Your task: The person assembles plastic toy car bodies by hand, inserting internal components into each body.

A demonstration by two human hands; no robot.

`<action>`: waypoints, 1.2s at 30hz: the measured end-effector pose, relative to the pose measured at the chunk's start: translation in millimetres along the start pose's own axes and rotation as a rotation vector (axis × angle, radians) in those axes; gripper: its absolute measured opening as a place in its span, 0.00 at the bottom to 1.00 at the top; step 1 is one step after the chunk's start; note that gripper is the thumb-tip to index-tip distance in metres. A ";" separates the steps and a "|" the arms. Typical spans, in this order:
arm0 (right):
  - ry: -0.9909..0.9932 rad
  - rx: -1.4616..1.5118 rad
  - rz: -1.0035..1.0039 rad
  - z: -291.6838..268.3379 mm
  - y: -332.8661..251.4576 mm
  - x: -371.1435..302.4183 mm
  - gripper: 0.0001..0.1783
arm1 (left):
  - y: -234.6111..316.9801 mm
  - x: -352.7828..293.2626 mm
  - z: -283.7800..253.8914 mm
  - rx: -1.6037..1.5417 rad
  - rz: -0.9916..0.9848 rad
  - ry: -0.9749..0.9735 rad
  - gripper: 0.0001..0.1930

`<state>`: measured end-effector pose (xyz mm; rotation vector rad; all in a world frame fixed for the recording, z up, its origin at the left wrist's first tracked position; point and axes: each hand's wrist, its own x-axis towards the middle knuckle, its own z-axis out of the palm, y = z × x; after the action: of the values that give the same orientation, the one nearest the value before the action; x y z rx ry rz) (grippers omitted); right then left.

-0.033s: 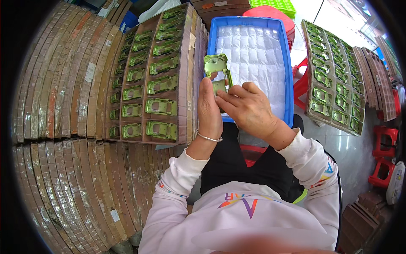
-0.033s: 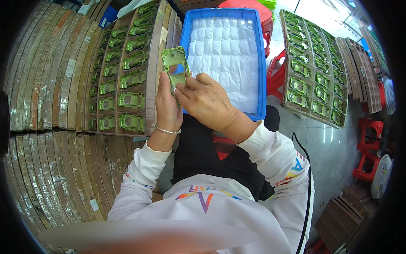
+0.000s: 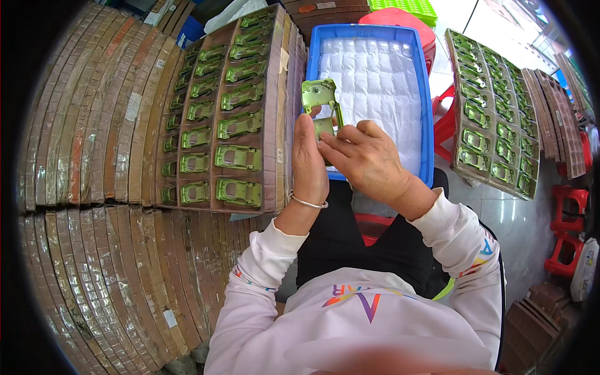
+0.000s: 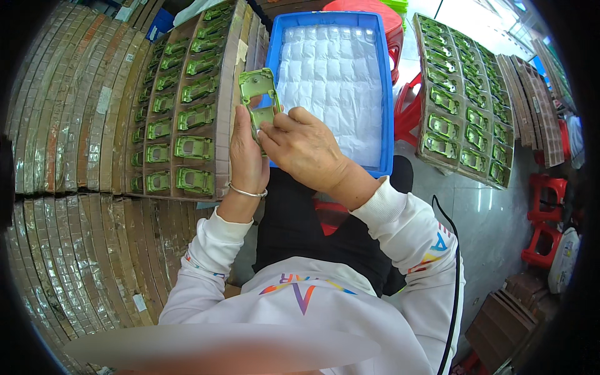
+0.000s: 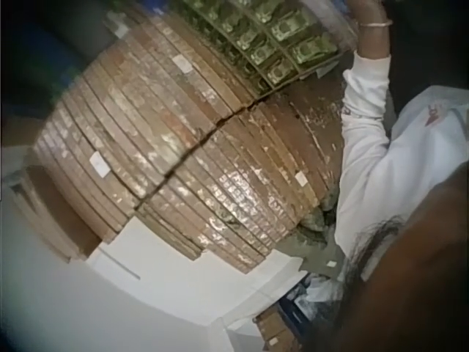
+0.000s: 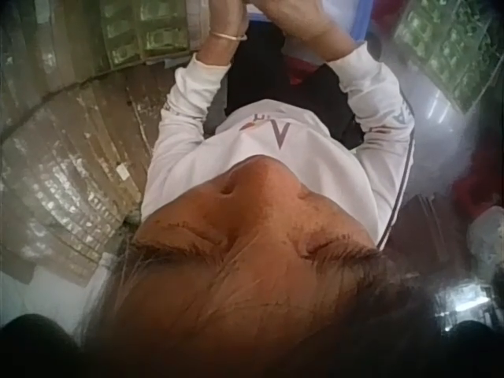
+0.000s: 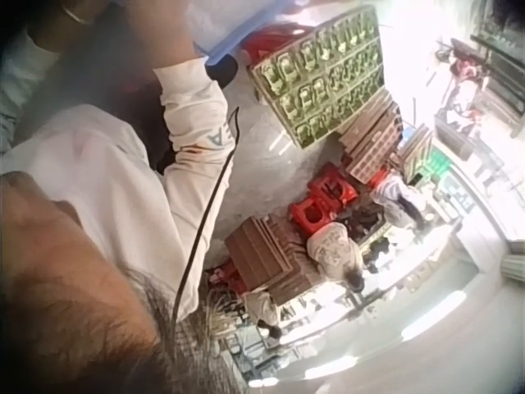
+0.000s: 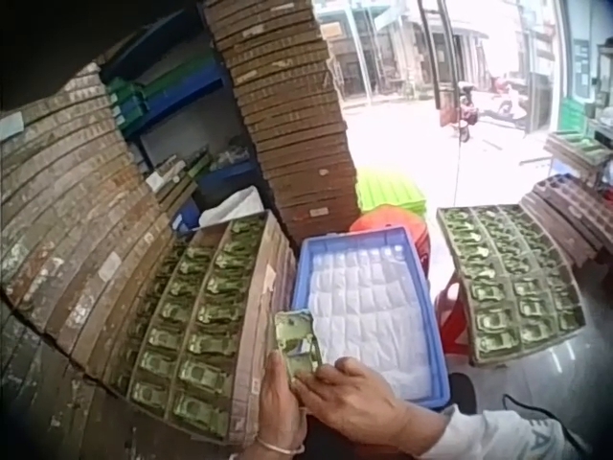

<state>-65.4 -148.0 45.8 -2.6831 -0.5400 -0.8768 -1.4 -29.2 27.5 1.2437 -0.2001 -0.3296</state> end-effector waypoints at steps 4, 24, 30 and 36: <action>-0.046 -0.003 -0.025 3.6 1.1 4.5 0.20 | 2.0 0.7 -4.3 0.026 0.034 -0.002 0.24; -0.322 -0.065 0.027 3.6 -8.8 18.8 0.11 | -6.6 18.3 -27.3 0.268 0.071 0.027 0.17; 0.050 0.151 0.002 -17.2 5.9 5.4 0.15 | 16.0 23.6 -24.2 0.252 0.064 -0.022 0.15; 0.278 0.691 0.655 14.2 5.4 12.2 0.21 | 23.9 15.3 -23.6 0.376 0.041 0.006 0.13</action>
<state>-46.7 -144.5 41.4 -1.8698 0.1062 -0.6775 23.8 -6.8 42.4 1.6091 -0.2908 -0.2593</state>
